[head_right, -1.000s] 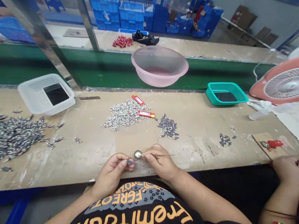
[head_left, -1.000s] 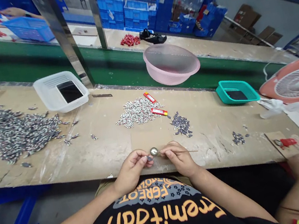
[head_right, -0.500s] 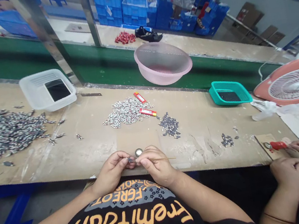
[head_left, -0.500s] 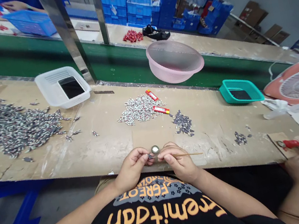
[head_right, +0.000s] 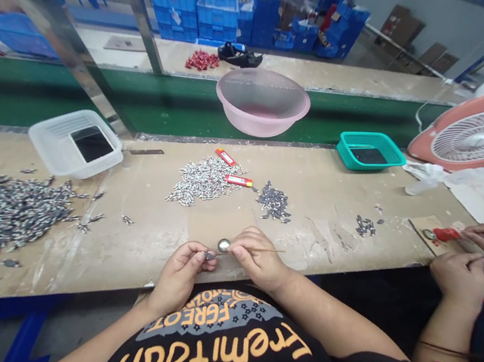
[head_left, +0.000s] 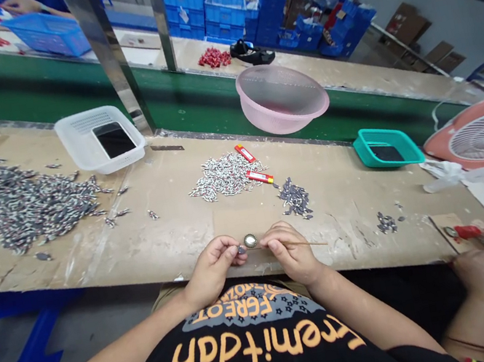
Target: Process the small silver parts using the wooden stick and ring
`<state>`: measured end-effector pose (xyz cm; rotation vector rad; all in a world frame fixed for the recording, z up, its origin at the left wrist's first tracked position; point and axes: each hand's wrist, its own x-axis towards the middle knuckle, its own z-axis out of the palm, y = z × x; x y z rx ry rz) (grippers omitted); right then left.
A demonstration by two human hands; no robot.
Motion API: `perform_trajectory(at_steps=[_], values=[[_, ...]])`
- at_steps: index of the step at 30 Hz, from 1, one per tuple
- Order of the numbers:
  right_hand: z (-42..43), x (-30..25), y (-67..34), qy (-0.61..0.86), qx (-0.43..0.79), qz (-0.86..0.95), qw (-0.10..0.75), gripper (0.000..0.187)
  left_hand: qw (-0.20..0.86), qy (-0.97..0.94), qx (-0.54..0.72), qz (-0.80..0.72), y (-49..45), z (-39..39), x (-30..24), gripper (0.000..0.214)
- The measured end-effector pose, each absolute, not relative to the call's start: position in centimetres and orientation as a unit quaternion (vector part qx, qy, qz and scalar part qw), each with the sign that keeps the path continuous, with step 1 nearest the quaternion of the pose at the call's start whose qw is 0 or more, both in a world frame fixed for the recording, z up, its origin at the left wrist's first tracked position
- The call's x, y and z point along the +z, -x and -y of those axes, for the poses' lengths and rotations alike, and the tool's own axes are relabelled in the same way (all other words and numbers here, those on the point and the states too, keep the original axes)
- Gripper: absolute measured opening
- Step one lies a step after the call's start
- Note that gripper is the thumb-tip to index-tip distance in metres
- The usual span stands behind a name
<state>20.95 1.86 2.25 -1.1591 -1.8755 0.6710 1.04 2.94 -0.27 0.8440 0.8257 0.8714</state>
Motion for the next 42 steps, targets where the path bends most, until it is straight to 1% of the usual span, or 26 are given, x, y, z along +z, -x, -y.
perform_trajectory(at_steps=[3,5,12,19,24,33,39,42], values=[[-2.5,1.5,-21.1,0.485,0.245,0.766,0.342,0.017,0.748,-0.378,0.398,-0.374,-1.1,-3.0,-0.4,0.02],[-2.7,1.4,-21.1,0.491,0.245,0.768,0.329,0.017,0.748,-0.378,0.396,-0.375,-1.1,-3.0,-0.4,0.02],[-1.4,3.9,-20.5,0.434,0.293,0.741,0.419,0.019,0.748,-0.385,0.39,-0.375,-1.1,-3.1,-0.1,0.02],[-1.8,4.0,-19.4,0.412,0.294,0.754,0.419,0.018,0.747,-0.397,0.383,-0.371,-1.1,-3.1,0.3,0.019],[-1.8,3.7,-19.3,0.426,0.292,0.755,0.404,0.018,0.745,-0.4,0.38,-0.374,-1.1,-3.1,0.3,0.018],[-1.3,3.8,-19.8,0.434,0.295,0.747,0.408,0.018,0.755,-0.384,0.378,-0.373,-1.1,-3.1,0.0,0.018],[-1.5,3.9,-19.3,0.43,0.297,0.752,0.402,0.019,0.736,-0.438,0.36,-0.37,-0.9,-3.1,0.3,0.019],[-1.5,4.0,-19.5,0.424,0.306,0.746,0.412,0.021,0.732,-0.445,0.36,-0.37,-0.8,-3.0,0.3,0.019]])
